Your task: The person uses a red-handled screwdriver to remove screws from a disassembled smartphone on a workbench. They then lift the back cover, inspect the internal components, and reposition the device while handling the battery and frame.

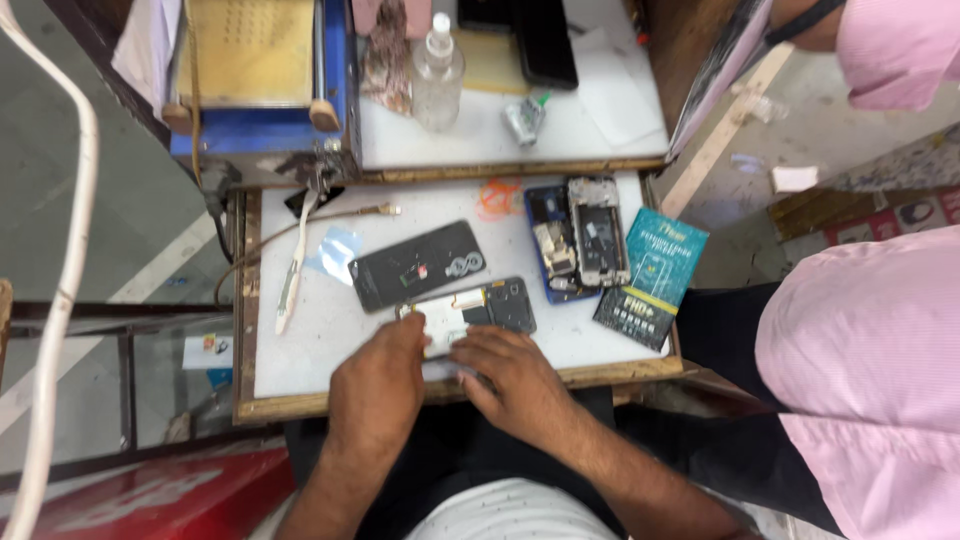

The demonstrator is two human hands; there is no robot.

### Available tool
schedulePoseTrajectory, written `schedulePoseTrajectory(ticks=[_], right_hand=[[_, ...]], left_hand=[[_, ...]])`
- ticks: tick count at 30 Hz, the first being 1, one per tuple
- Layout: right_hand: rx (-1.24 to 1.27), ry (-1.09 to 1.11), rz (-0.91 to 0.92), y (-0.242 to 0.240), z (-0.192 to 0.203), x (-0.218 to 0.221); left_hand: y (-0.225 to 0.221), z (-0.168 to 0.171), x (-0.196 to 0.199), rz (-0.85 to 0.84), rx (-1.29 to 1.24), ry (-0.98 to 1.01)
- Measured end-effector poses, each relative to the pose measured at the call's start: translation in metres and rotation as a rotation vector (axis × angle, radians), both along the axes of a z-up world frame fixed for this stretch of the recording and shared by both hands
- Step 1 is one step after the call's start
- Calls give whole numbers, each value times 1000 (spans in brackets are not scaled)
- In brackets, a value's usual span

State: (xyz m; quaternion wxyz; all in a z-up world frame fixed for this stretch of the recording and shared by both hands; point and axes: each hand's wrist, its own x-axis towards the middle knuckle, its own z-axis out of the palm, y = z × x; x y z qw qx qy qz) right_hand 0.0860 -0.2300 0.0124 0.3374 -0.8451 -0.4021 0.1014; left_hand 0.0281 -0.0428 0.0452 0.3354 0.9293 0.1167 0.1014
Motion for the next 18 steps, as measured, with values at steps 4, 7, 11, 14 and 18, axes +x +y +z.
schedulePoseTrajectory(ticks=[4,7,11,14,18], right_hand=[[33,-17,-34,-1,-5,-2],[56,-41,-47,2,-6,1],[52,-76,-56,4,-6,2],[38,-82,-38,6,-2,5],[24,-70,-10,9,4,11]], left_hand=[[7,0,-3,-13,44,69],[13,5,0,-148,-25,-146],[13,4,6,-38,155,-25],[15,6,5,-146,108,-209],[14,10,6,-137,234,-131]])
